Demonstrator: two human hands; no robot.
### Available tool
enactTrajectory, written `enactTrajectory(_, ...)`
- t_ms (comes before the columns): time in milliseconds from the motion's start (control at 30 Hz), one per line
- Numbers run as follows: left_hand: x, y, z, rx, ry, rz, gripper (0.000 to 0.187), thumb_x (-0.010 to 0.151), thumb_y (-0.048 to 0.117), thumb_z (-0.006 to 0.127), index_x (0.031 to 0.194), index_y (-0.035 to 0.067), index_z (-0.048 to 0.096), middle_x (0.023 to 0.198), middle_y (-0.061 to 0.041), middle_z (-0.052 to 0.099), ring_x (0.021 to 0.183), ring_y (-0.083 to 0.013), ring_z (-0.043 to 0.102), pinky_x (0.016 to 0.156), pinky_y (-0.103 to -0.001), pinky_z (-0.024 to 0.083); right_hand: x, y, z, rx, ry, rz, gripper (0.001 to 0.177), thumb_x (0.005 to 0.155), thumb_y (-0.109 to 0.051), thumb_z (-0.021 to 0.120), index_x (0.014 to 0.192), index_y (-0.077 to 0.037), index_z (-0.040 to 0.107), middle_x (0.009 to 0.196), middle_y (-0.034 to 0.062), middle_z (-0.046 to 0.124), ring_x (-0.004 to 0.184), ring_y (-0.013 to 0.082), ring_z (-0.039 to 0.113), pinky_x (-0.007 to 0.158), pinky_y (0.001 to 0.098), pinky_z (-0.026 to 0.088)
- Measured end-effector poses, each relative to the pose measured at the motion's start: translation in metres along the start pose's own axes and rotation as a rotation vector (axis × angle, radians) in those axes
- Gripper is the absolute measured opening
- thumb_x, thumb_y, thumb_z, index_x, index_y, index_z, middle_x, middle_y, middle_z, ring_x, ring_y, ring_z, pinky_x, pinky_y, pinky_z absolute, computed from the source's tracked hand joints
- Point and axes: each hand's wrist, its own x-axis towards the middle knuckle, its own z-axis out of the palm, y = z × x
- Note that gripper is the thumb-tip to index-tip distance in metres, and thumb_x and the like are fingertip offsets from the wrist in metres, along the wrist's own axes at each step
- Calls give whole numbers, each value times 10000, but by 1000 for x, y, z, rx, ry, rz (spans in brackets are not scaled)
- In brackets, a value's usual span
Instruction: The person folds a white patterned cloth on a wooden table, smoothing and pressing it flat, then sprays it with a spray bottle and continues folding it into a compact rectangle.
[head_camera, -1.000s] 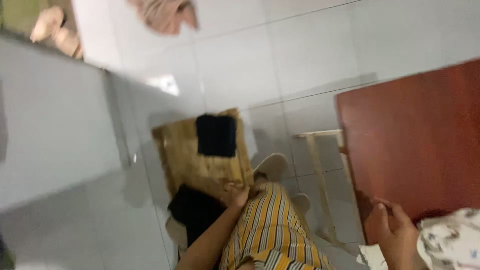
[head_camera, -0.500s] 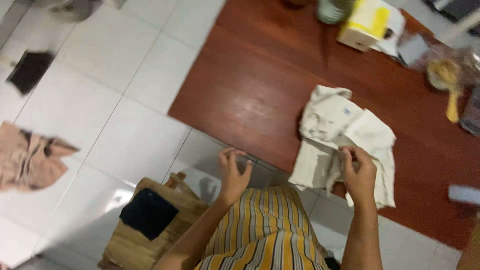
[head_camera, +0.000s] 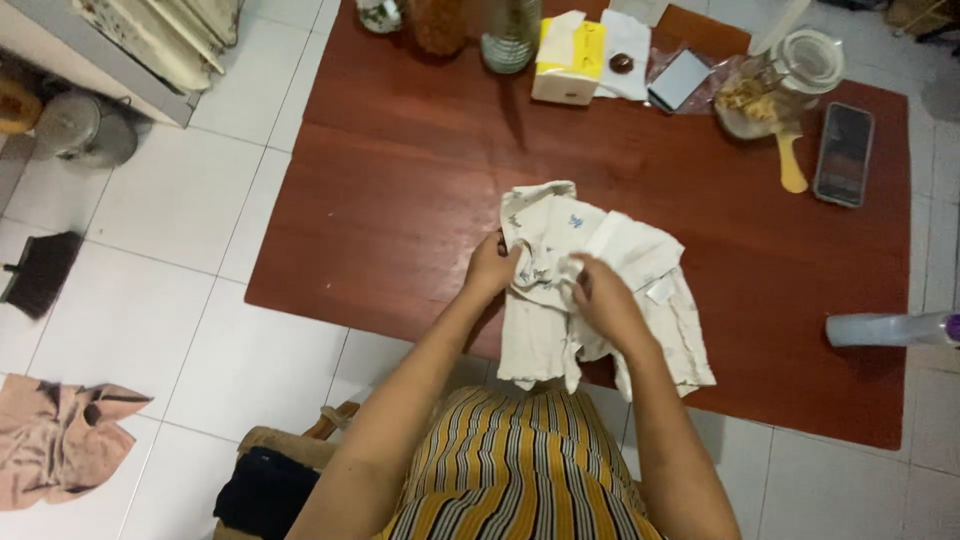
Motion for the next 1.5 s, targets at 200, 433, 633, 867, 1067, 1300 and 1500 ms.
enactTrajectory(200, -39, 136, -39, -404, 22, -112, 813, 945, 497, 625, 1487, -78, 431, 1482, -354, 472, 1399, -466, 452, 1127, -570, 399, -16, 34, -34, -223, -330, 134, 360, 880, -79, 641, 1236, -98, 693, 1092, 240, 742, 1066, 480, 702, 942, 579, 535)
enactTrajectory(433, -61, 215, -2, -156, 57, 264, 430, 960, 427, 585, 1305, 172, 596, 1228, -191, 646, 1174, -424, 618, 1003, -503, 497, -11, -3, -71, 862, 350, -179, 227, 1047, -59, 525, 1205, 12, 671, 1195, 167, 690, 1151, 256, 664, 1045, 390, 519)
enactTrajectory(633, -107, 253, 35, 474, 281, 891, 119, 957, 229, 639, 1031, 154, 696, 1040, -56, 648, 747, -301, 715, 583, -401, 575, 21, 49, -49, 1559, 305, -85, 278, 1046, -55, 489, 1303, 21, 563, 1240, 189, 644, 1166, 300, 673, 1043, 385, 552)
enactTrajectory(867, -146, 243, 83, 398, -57, 1218, 185, 1045, 106, 532, 1137, 123, 691, 1125, -88, 697, 830, -264, 736, 646, -327, 576, 62, 56, -54, 1846, -41, 70, 426, 990, -56, 571, 1416, -73, 574, 1341, 103, 640, 1187, 380, 624, 1052, 420, 478)
enactTrajectory(1067, -166, 255, 98, 182, -115, 1091, 105, 1028, 107, 591, 1101, 87, 665, 1034, -120, 695, 839, -308, 766, 657, -348, 608, 42, 21, -67, 1362, 169, 27, 340, 1043, -310, 584, 1268, -90, 714, 970, 101, 738, 716, 136, 666, 674, 208, 562)
enactTrajectory(1300, -58, 214, 42, 125, 148, 620, 338, 993, 382, 626, 1240, 153, 659, 1090, -107, 697, 1047, -331, 691, 927, -453, 541, 39, 39, -91, 1245, -121, 24, 399, 1092, -302, 486, 970, 17, 692, 650, 159, 594, 580, 273, 593, 573, 378, 463)
enactTrajectory(1500, -63, 226, 31, -65, 194, 306, 317, 972, 505, 631, 1185, 280, 696, 1044, -31, 743, 1022, -286, 729, 884, -445, 564, 20, 60, -97, 1473, 60, -33, 361, 1070, -285, 470, 1268, -22, 618, 1125, 170, 622, 1054, 302, 602, 963, 486, 463)
